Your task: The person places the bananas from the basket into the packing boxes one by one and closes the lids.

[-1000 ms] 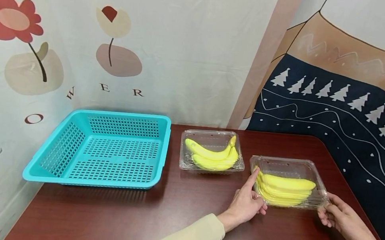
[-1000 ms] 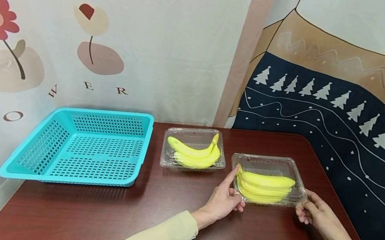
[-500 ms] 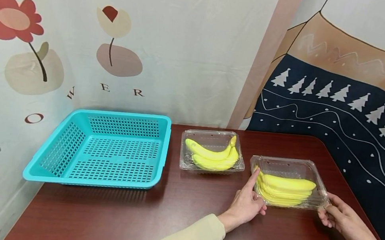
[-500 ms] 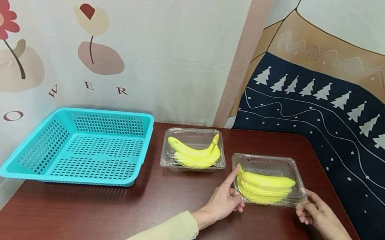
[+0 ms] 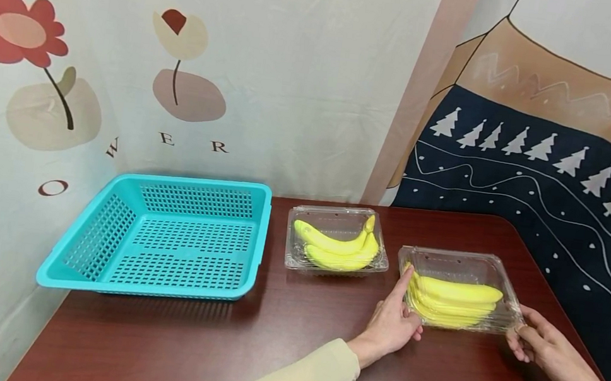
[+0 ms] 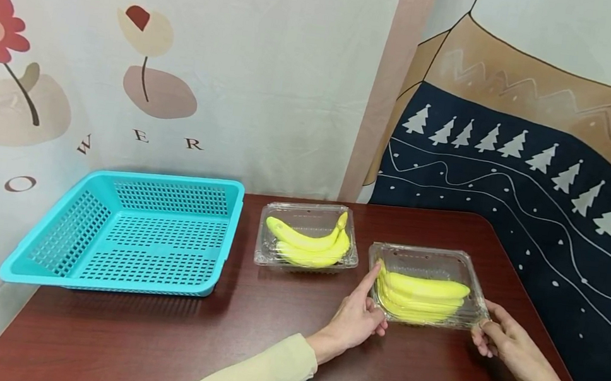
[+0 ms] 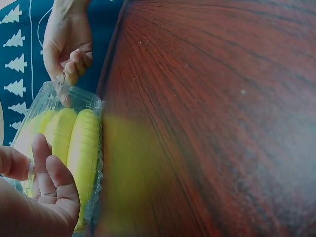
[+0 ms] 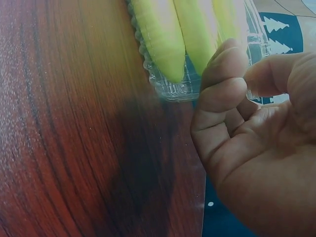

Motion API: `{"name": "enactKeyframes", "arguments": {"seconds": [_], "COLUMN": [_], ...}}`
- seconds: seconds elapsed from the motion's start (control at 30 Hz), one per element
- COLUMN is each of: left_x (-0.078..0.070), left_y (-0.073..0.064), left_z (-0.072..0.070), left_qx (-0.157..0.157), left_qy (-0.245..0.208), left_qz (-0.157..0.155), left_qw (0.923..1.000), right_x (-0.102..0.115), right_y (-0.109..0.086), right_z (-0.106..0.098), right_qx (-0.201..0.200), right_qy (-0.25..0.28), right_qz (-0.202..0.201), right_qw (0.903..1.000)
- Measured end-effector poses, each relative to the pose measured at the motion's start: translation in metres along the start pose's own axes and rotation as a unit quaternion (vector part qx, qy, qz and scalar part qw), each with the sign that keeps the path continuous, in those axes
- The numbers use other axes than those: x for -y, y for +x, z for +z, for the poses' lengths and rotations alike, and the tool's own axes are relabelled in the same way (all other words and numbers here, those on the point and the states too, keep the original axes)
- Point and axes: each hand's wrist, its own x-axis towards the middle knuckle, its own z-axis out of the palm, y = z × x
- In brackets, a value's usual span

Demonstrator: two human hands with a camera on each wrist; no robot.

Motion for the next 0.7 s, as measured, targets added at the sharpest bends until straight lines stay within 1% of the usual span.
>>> {"name": "enactKeyframes", "arguments": {"seconds": [0.13, 0.2, 0.37, 0.53, 0.7], "left_x": [-0.0008, -0.0008, 0.0, 0.0004, 0.0008], "left_y": [0.0004, 0.0007, 0.002, 0.002, 0.0004], "left_z": [0.0006, 0.0012, 0.0037, 0.0057, 0.0059], "left_qx": [-0.005, -0.009, -0.02, -0.03, -0.036], "left_qy": [0.005, 0.006, -0.001, -0.009, -0.038], "left_qz": [0.001, -0.003, -0.011, -0.016, -0.024], "left_qw": [1.0, 0.9999, 0.9997, 0.9994, 0.9983], "right_x": [-0.0005, -0.0009, -0.0014, -0.0018, 0.0006], "right_y": [-0.0003, -0.0003, -0.0007, -0.0009, -0.0006], "right_z": [0.001, 0.0014, 0.0014, 0.0006, -0.0001], "right_qx": [0.002, -0.001, -0.009, -0.007, -0.012], "right_qy": [0.005, -0.001, -0.02, -0.014, -0.009], "right_qz": [-0.008, -0.009, -0.003, 0.003, 0.006], "right_qw": [0.9999, 1.0, 0.9998, 0.9999, 0.9999]}}
